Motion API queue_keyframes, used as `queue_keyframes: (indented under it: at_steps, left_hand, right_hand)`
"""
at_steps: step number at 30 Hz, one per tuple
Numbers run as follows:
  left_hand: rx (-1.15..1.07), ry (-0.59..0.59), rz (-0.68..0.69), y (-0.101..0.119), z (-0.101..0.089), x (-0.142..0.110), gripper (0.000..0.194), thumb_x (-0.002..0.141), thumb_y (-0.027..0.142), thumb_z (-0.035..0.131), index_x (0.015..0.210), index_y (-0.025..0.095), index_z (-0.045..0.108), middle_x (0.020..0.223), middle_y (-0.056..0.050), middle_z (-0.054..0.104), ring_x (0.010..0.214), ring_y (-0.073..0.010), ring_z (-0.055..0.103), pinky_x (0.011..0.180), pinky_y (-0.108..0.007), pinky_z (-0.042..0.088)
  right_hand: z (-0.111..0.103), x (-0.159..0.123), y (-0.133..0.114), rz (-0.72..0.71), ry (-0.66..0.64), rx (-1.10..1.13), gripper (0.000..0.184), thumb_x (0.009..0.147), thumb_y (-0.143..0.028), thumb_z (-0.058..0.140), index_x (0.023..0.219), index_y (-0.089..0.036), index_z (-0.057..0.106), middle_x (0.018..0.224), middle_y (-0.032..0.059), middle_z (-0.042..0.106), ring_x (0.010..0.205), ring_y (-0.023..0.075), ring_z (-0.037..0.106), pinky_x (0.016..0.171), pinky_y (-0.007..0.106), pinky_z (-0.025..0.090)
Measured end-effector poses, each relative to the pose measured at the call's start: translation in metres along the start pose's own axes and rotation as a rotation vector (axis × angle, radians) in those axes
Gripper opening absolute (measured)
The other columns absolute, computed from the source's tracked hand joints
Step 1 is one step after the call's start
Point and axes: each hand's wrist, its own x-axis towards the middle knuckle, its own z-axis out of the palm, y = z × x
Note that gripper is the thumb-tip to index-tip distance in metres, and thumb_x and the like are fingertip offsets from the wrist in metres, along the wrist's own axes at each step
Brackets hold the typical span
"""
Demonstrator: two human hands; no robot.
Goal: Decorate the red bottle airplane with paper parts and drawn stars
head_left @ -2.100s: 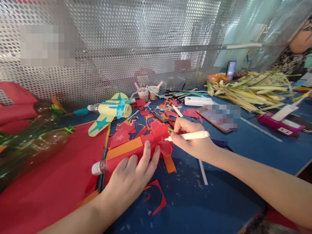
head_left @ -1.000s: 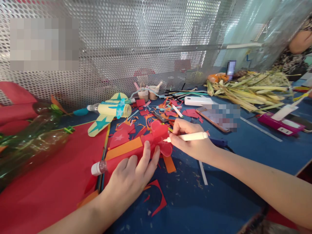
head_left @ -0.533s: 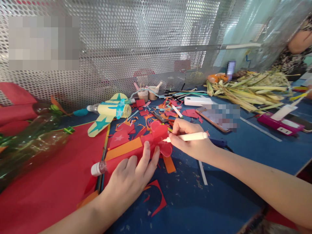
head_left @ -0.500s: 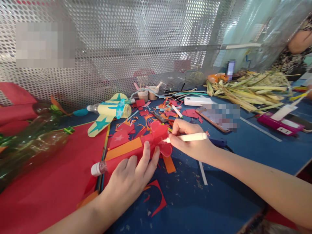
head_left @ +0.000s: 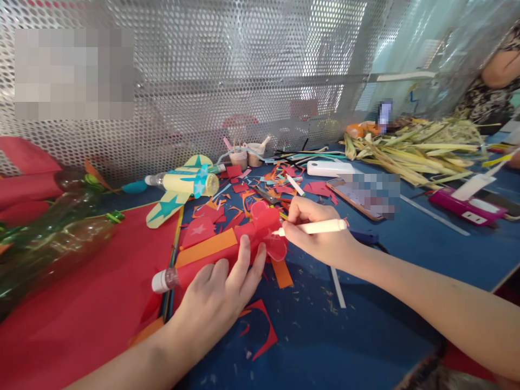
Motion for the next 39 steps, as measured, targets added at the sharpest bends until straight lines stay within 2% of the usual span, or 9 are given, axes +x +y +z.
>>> queue_keyframes:
  at_steps: [16,27,39]
  left_hand:
    - [0.009,-0.005,0.002,-0.0009,-0.0027,-0.0004,0.059,0.078,0.014,0.063,0.134,0.016,0.048,0.129,-0.020,0.057,0.059,-0.0156,0.055,0.050,-0.030,0.047]
    - [0.005,-0.013,0.003,0.0000,-0.0002,0.0008,0.058,0.082,0.014,0.058,0.138,0.014,0.042,0.130,-0.021,0.055,0.059,-0.0155,0.055,0.050,-0.030,0.046]
    - [-0.013,-0.023,-0.007,0.0000,-0.0008,-0.0013,0.054,0.085,0.014,0.055,0.138,0.017,0.044,0.131,-0.019,0.054,0.061,-0.0149,0.055,0.052,-0.030,0.046]
  right_hand:
    - [0.0015,0.0017,0.0002,-0.008,-0.017,-0.010,0.021,0.078,-0.016,0.055,0.066,-0.022,0.039,0.053,-0.0081,0.045,0.044,0.0058,0.038,0.042,0.019,0.029]
    - [0.0006,-0.0003,0.0003,0.004,-0.012,0.009,0.022,0.077,-0.015,0.054,0.066,-0.022,0.037,0.052,-0.0093,0.042,0.042,0.0053,0.036,0.041,0.019,0.027]
    - [0.0001,0.0005,0.0000,-0.006,-0.013,-0.041,0.023,0.076,-0.015,0.054,0.064,-0.022,0.036,0.051,-0.0088,0.042,0.043,0.0062,0.035,0.043,0.019,0.028]
